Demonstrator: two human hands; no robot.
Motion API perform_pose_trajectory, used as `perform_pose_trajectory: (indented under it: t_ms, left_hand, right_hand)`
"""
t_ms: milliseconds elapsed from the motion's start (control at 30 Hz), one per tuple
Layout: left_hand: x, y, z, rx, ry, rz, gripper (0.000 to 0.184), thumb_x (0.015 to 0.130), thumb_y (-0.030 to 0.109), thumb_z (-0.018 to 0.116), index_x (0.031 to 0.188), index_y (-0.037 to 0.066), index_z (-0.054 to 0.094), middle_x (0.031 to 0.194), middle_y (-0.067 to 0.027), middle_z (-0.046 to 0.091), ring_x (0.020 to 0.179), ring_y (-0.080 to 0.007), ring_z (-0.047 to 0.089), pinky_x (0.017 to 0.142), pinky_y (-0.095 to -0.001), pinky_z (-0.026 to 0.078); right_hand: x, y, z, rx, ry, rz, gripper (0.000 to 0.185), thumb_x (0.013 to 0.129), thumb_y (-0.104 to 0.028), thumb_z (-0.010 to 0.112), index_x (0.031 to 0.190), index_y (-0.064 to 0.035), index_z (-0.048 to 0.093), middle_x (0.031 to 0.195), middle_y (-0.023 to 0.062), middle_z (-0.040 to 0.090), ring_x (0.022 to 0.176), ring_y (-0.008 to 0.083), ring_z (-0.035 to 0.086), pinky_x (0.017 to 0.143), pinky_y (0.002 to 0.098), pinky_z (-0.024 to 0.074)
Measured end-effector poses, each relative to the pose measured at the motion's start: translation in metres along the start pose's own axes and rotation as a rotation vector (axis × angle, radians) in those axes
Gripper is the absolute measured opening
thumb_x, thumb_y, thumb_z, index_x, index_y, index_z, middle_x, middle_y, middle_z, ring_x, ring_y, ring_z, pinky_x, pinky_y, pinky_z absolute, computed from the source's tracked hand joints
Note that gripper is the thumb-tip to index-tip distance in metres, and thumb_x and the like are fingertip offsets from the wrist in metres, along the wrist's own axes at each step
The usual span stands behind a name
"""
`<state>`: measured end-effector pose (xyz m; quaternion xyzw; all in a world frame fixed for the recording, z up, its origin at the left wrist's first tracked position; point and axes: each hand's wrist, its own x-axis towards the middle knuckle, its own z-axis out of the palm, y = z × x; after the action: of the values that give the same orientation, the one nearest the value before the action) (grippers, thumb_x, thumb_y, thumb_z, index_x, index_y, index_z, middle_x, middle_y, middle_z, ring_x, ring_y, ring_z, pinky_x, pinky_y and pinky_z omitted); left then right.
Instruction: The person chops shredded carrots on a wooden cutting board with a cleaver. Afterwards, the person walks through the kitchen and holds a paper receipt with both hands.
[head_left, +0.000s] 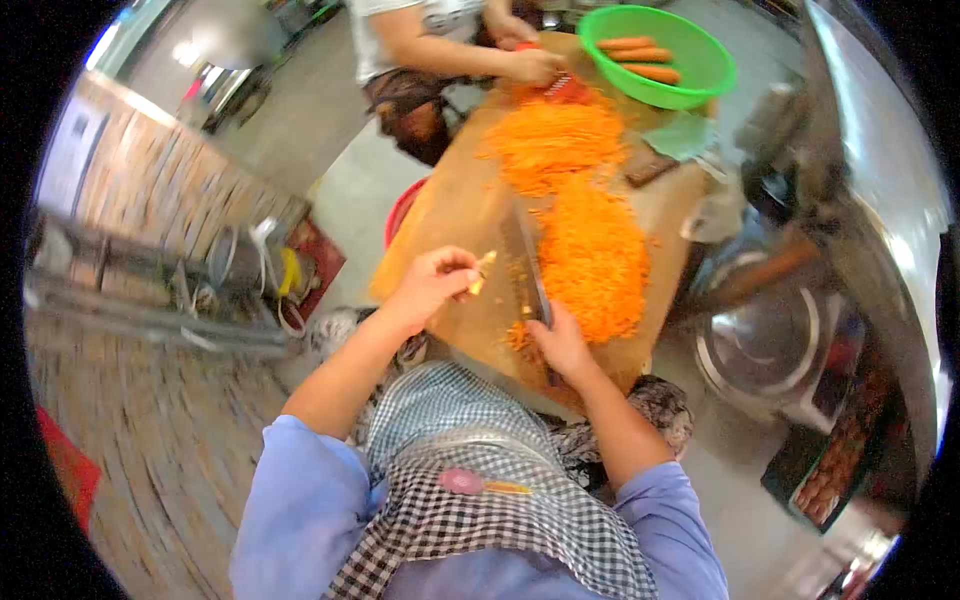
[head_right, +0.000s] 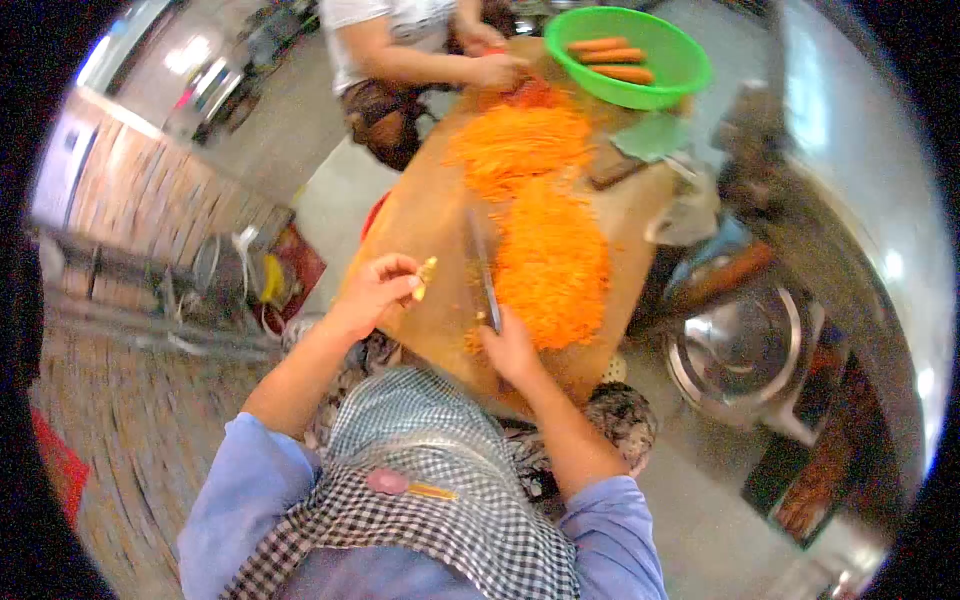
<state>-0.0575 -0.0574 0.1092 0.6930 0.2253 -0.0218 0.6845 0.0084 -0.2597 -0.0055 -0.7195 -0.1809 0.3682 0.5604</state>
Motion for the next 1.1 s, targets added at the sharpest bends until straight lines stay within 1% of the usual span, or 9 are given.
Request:
perform_pose_trajectory:
  t_ms: [100, 200, 400, 633, 667, 767, 900, 1000, 1100]
  left_hand:
    - [-0.043, -0.036, -0.057, -0.219, 0.306, -0.072, 0.019, 0.085, 0.016, 0.062, 0.099, 0.004, 0.057, 0.079, -0.0019, 0.059, 0.068, -0.0114, 0.057, 0.062, -0.0240, 0.047]
    - [-0.080, -0.054, -0.100, -0.438, 0.503, -0.077, 0.020, 0.086, 0.015, 0.060, 0.103, 0.005, 0.054, 0.082, -0.0021, 0.059, 0.069, -0.0127, 0.057, 0.061, -0.0248, 0.047]
    - [-0.112, -0.092, -0.153, -0.698, 0.656, 0.009, 0.019, 0.085, 0.013, 0.061, 0.102, 0.007, 0.053, 0.084, -0.0033, 0.060, 0.073, -0.0152, 0.059, 0.062, -0.0270, 0.047]
    - [-0.090, -0.118, -0.152, -0.819, 0.441, 0.002, 0.019, 0.086, 0.010, 0.059, 0.103, 0.006, 0.055, 0.089, -0.0057, 0.060, 0.078, -0.0174, 0.059, 0.065, -0.0284, 0.047]
    - [-0.090, -0.122, -0.153, -0.826, 0.406, 0.014, 0.020, 0.086, 0.010, 0.059, 0.105, 0.006, 0.054, 0.091, -0.0062, 0.060, 0.079, -0.0174, 0.058, 0.065, -0.0282, 0.047]
    - [-0.086, -0.149, -0.155, -0.802, 0.409, 0.013, 0.025, 0.087, 0.011, 0.056, 0.111, 0.005, 0.050, 0.096, -0.0054, 0.059, 0.081, -0.0147, 0.057, 0.064, -0.0288, 0.044]
    - [-0.084, -0.152, -0.132, -0.715, 0.351, -0.103, 0.017, 0.087, 0.012, 0.056, 0.103, 0.007, 0.053, 0.087, -0.0028, 0.059, 0.073, -0.0142, 0.057, 0.062, -0.0272, 0.046]
    - [-0.079, -0.142, -0.105, -0.723, 0.250, -0.235, 0.012, 0.087, 0.010, 0.057, 0.098, 0.007, 0.054, 0.082, -0.0038, 0.060, 0.069, -0.0149, 0.057, 0.060, -0.0277, 0.046]
    - [-0.074, -0.150, -0.078, -0.699, 0.116, -0.322, 0.011, 0.086, 0.010, 0.059, 0.096, 0.007, 0.055, 0.080, -0.0040, 0.059, 0.068, -0.0151, 0.057, 0.060, -0.0280, 0.046]
  right_hand:
    - [-0.019, -0.026, -0.001, 0.016, 0.018, 0.142, 0.032, 0.084, -0.008, 0.057, 0.113, 0.0009, 0.047, 0.087, 0.0174, 0.059, 0.079, 0.0290, 0.060, 0.073, 0.0381, 0.0478]
    - [-0.013, 0.020, 0.012, -0.213, 0.126, -0.191, 0.026, 0.089, -0.008, 0.052, 0.113, -0.0001, 0.044, 0.069, 0.0074, 0.050, 0.054, 0.0159, 0.051, 0.049, 0.0315, 0.0422]
    - [-0.032, 0.002, 0.026, -0.481, 0.163, -0.184, 0.025, 0.088, -0.008, 0.054, 0.111, 0.0000, 0.044, 0.072, 0.0112, 0.050, 0.064, 0.0212, 0.052, 0.058, 0.0345, 0.0420]
    - [-0.040, 0.001, 0.032, -0.538, 0.250, -0.082, 0.029, 0.086, -0.011, 0.057, 0.111, -0.0004, 0.046, 0.082, 0.0163, 0.057, 0.073, 0.0296, 0.058, 0.067, 0.0383, 0.0448]
    - [-0.036, 0.018, 0.031, -0.516, 0.300, -0.247, 0.035, 0.083, -0.011, 0.059, 0.115, -0.0016, 0.046, 0.086, 0.0230, 0.059, 0.082, 0.0417, 0.058, 0.071, 0.0440, 0.0464]
    - [-0.043, 0.013, 0.030, -0.484, 0.324, -0.111, 0.033, 0.082, -0.015, 0.059, 0.110, -0.0033, 0.046, 0.088, 0.0270, 0.058, 0.082, 0.0442, 0.057, 0.069, 0.0475, 0.0460]
    - [-0.048, 0.014, 0.032, -0.464, 0.311, -0.073, 0.031, 0.082, -0.016, 0.060, 0.105, -0.0022, 0.045, 0.084, 0.0261, 0.058, 0.081, 0.0438, 0.058, 0.068, 0.0479, 0.0455]
    - [-0.051, 0.006, 0.036, -0.393, 0.317, -0.071, 0.027, 0.084, -0.013, 0.060, 0.104, -0.0007, 0.046, 0.080, 0.0182, 0.053, 0.073, 0.0306, 0.054, 0.066, 0.0399, 0.0434]
    - [-0.049, 0.017, 0.039, -0.332, 0.356, -0.125, 0.028, 0.084, -0.013, 0.060, 0.105, -0.0012, 0.046, 0.078, 0.0168, 0.052, 0.072, 0.0298, 0.054, 0.065, 0.0391, 0.0433]
